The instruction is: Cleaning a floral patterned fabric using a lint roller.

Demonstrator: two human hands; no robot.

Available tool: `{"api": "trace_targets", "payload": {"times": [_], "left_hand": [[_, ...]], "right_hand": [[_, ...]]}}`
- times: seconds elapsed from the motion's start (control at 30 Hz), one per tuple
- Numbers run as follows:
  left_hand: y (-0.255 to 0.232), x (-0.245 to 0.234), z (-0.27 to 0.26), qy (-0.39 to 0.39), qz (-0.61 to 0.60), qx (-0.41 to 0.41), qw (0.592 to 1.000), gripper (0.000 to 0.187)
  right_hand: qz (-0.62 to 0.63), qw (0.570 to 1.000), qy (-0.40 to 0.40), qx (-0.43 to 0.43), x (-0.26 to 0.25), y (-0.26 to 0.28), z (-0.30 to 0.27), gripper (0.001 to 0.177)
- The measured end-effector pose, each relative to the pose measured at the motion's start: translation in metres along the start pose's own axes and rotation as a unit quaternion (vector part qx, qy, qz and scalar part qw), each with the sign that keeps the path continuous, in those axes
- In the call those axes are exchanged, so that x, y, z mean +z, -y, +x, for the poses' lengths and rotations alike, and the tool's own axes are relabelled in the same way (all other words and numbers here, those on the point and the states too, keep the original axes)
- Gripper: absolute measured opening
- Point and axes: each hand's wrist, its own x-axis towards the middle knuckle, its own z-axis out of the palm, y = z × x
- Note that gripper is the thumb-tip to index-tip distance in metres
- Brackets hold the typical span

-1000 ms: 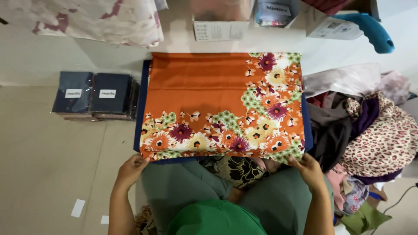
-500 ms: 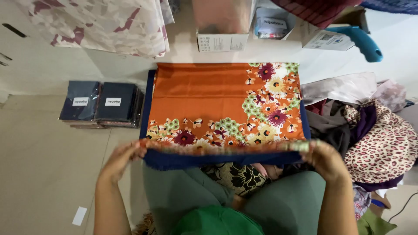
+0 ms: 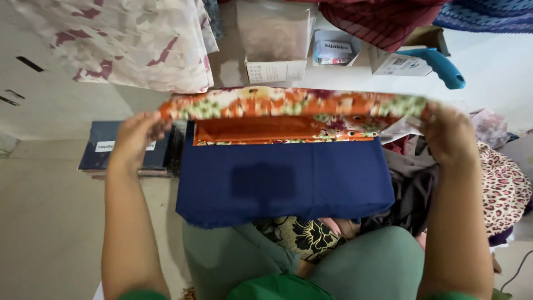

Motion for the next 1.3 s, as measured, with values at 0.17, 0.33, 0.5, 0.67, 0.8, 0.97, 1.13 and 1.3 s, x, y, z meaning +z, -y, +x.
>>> {"api": "trace_targets", "payload": {"times": [0.17, 0.33, 0.5, 0.67, 0.8, 0.97, 1.13, 1.3], "left_hand": [[0.098, -0.018, -0.019, 0.043, 0.116, -0.091, 0.988, 0.017], [0.123, -0.003, -0.056, 0.064, 0.195, -0.214, 0.955, 0.021], [0.136, -0.001, -0.067, 0.076, 0.257, -0.267, 0.925, 0.033], [0.14, -0.013, -0.072, 0.096, 0.227, -0.289, 0.925, 0.028], [0.156, -0.021, -0.076, 0.087, 0.23, -0.265, 0.932, 0.026], [0.152, -0.014, -0.082, 0.063, 0.382, -0.232, 0.892, 0.035], [0.134, 0.006, -0.083, -0.001, 0.513, -0.071, 0.855, 0.045], [0.154, 0.062, -0.064, -0.025, 0.421, 0.303, 0.855, 0.033]], "right_hand": [[-0.129, 0.983, 0.02, 0.13, -0.06, -0.088, -0.035, 0.023], [-0.17, 0.964, -0.014, 0.203, -0.092, -0.15, -0.058, 0.021], [-0.253, 0.932, -0.066, 0.252, -0.088, -0.151, -0.074, 0.023], [-0.292, 0.917, -0.06, 0.266, -0.086, -0.148, -0.083, 0.025], [-0.286, 0.921, -0.044, 0.261, -0.101, -0.166, -0.082, 0.023], [-0.401, 0.879, -0.056, 0.251, -0.06, -0.137, -0.092, 0.02], [-0.464, 0.861, -0.063, 0.2, -0.079, -0.147, -0.071, 0.024], [-0.577, 0.809, -0.052, 0.102, -0.063, -0.151, -0.027, 0.038]]}}
